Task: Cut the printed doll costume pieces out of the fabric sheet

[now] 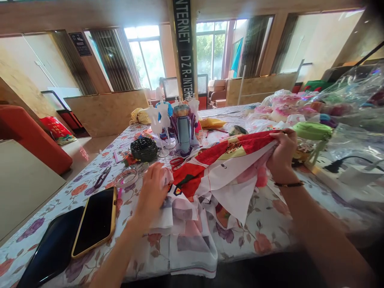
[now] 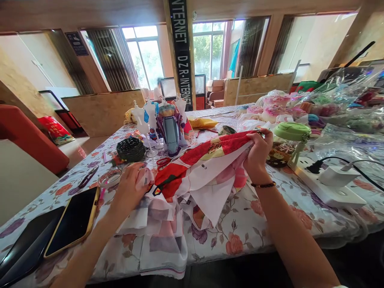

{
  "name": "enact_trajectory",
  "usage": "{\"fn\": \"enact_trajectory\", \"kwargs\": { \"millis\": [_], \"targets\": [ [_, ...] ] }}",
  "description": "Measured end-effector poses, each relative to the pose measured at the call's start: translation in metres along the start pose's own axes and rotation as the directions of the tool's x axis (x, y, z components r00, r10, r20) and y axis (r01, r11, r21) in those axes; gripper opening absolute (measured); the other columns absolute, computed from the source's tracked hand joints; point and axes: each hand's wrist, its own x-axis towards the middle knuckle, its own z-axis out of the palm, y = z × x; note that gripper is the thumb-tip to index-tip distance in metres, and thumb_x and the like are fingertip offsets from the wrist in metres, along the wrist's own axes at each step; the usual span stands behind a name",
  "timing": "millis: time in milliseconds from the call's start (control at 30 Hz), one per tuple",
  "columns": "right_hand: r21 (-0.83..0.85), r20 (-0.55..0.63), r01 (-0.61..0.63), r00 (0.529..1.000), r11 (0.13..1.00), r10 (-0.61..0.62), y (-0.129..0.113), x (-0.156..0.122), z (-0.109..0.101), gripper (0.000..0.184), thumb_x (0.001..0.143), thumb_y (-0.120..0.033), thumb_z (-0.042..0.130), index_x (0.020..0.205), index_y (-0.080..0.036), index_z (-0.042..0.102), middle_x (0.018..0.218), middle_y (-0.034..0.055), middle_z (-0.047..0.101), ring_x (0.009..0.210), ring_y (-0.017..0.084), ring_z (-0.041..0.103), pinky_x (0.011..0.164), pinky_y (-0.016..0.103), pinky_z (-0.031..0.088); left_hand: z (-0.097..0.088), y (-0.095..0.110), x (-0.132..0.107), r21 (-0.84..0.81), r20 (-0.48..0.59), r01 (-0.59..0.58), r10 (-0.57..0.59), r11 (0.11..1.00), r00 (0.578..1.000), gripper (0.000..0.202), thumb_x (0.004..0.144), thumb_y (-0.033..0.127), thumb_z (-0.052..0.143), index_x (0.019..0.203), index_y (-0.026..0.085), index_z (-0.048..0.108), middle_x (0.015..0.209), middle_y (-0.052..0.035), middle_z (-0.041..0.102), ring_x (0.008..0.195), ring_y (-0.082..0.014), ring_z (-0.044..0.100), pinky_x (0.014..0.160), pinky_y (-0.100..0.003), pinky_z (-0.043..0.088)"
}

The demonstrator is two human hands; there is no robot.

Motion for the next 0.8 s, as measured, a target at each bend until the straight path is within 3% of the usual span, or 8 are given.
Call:
{"fn": "enact_trajectory", "kwargs": {
  "millis": [133, 267, 367, 433, 500, 600, 700, 800],
  "targets": [
    [-0.011, -0.187, 0.022, 0.982, 1.0, -0.023, -0.013, -0.006, 0.002, 0.026, 0.063, -0.022, 0.048, 0.086, -0.025, 0.036, 0.072, -0.0012, 0.045, 0.067, 0.017, 0.05, 0.071, 0.034, 0.048, 0.011, 0.02, -0.018, 0.125, 0.26, -0.326, 0.286, 0.937, 0.922, 0.017, 0.085, 0.024, 0.056, 0.098, 0.024, 0.067, 0.115, -0.0046, 0.065, 0.118, -0.0232, 0.054, 0.111, -0.044, 0.036],
    [-0.261, -0.061, 0.299, 0.944, 0.918, -0.325, -0.028, -0.021, 0.007, 0.027, 0.068, -0.017, 0.054, 0.095, -0.02, 0.051, 0.092, 0.0054, 0.058, 0.085, 0.02, 0.056, 0.084, 0.04, 0.046, 0.02, 0.028, -0.038, 0.301, 0.451, -0.359, 0.2, 0.884, 0.87, 0.046, 0.077, 0.053, 0.065, 0.107, 0.018, 0.067, 0.116, -0.009, 0.068, 0.124, -0.0309, 0.051, 0.115, -0.052, 0.029],
    [-0.3, 0.223, 0.524, 0.851, 0.797, -0.476, -0.043, -0.037, 0.013, 0.02, 0.075, -0.021, 0.058, 0.094, -0.02, 0.06, 0.098, 0.0068, 0.062, 0.099, 0.023, 0.056, 0.093, 0.042, 0.042, 0.022, 0.024, -0.043, 0.379, 0.541, -0.325, 0.078, 0.866, 0.838, 0.051, 0.074, 0.053, 0.067, 0.108, 0.015, 0.068, 0.122, -0.0129, 0.065, 0.128, -0.0349, 0.048, 0.115, -0.055, 0.026],
    [-0.226, 0.589, 0.682, 0.665, 0.696, -0.46, -0.051, -0.047, 0.018, 0.017, 0.082, -0.026, 0.056, 0.097, -0.022, 0.063, 0.096, 0.006, 0.065, 0.099, 0.023, 0.058, 0.093, 0.042, 0.043, 0.02, 0.02, -0.041, 0.333, 0.563, -0.283, 0.051, 0.899, 0.825, 0.028, 0.08, 0.038, 0.062, 0.098, 0.019, 0.072, 0.116, -0.0092, 0.068, 0.123, -0.0311, 0.053, 0.113, -0.051, 0.03],
    [-0.113, 0.886, 0.739, 0.377, 0.664, -0.269, -0.053, -0.057, 0.022, 0.023, 0.083, -0.032, 0.059, 0.104, -0.023, 0.064, 0.101, 0.0061, 0.067, 0.101, 0.023, 0.059, 0.093, 0.041, 0.044, 0.016, 0.016, -0.037, 0.26, 0.575, -0.233, 0.044, 0.937, 0.817, 0.019, 0.081, 0.022, 0.055, 0.087, 0.022, 0.073, 0.105, -0.0054, 0.072, 0.112, -0.0275, 0.06, 0.109, -0.048, 0.035],
    [-0.053, 0.998, 0.723, 0.069, 0.689, 0.004, -0.048, -0.069, 0.027, 0.041, 0.073, -0.034, 0.073, 0.112, -0.023, 0.065, 0.116, 0.0066, 0.065, 0.11, 0.025, 0.057, 0.102, 0.043, 0.04, 0.008, 0.014, -0.033, 0.205, 0.57, -0.185, 0.037, 0.961, 0.821, 0.024, 0.079, 0.014, 0.049, 0.079, 0.022, 0.071, 0.09, -0.0035, 0.074, 0.096, -0.0254, 0.065, 0.097, -0.043, 0.044],
    [-0.049, 0.999, 0.726, 0.033, 0.686, 0.036, -0.042, -0.075, 0.032, 0.03, 0.073, -0.026, 0.072, 0.103, -0.023, 0.069, 0.115, 0.0057, 0.066, 0.11, 0.026, 0.057, 0.105, 0.045, 0.036, -0.002, 0.017, -0.029, 0.186, 0.516, -0.124, 0.011, 0.975, 0.856, 0.026, 0.083, 0.018, 0.045, 0.079, 0.022, 0.07, 0.086, -0.0023, 0.073, 0.084, -0.0234, 0.066, 0.084, -0.037, 0.049],
    [-0.119, 0.989, 0.722, 0.149, 0.681, 0.015, -0.043, -0.073, 0.034, 0.012, 0.085, -0.02, 0.058, 0.088, -0.021, 0.069, 0.097, 0.0057, 0.07, 0.094, 0.023, 0.063, 0.091, 0.039, 0.045, -0.015, 0.024, -0.02, 0.124, 0.38, -0.003, -0.044, 0.992, 0.924, 0.026, 0.086, 0.03, 0.046, 0.086, 0.023, 0.071, 0.083, -0.0012, 0.072, 0.075, -0.0223, 0.065, 0.074, -0.033, 0.05]
  ]
}}
